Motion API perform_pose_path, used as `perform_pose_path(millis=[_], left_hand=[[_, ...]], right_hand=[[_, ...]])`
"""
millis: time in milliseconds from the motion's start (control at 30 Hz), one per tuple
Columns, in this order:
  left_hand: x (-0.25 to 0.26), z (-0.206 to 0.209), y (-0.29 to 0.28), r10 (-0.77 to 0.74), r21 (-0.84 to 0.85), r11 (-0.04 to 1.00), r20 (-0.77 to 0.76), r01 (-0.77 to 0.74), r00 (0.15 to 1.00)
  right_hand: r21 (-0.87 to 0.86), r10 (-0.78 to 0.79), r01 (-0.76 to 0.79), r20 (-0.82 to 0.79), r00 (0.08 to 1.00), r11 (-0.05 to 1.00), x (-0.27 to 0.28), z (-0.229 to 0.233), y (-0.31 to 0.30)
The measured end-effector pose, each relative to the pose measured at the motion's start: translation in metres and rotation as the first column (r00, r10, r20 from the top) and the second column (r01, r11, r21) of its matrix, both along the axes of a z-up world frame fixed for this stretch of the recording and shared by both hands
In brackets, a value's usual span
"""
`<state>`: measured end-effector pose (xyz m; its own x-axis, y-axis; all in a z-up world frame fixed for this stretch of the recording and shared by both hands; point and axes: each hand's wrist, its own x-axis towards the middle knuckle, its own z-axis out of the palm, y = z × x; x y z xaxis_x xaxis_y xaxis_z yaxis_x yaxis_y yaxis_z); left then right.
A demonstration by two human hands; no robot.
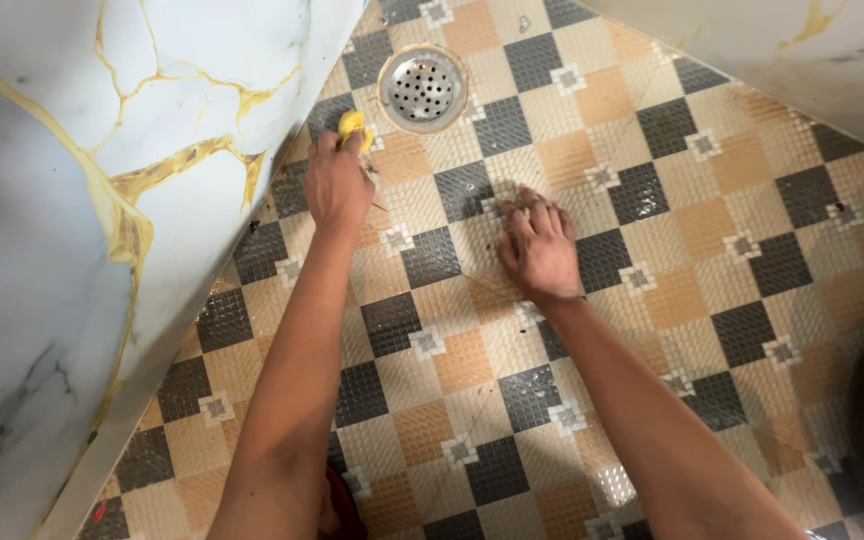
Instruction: The person scrubs a tiled bathroom floor using a yellow sponge. They work on their knees, scrubbing the floor tiles and the area around the drain, occasionally dipping the sponge into a black bucket of water.
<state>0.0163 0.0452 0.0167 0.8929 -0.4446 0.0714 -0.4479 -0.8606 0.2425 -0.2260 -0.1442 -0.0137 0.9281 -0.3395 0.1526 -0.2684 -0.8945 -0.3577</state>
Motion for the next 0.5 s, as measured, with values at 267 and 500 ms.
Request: perform_pose_path(millis=[267,500], left_hand=[[-0.066,-0.045,-0.1,-0.055,-0.146,0.987,0.054,0.063,0.997],[-0.169,-0.017,-0.136,-0.601,-0.101,0.796,-0.026,0.596,0.798]], right_hand=[[0.093,-0.218,0.21,0.089,0.972,0.973,-0.045,0.03,-0.041],[0.023,-0.287,0.286,0.066,0.956,0.958,-0.065,0.042,-0.061]])
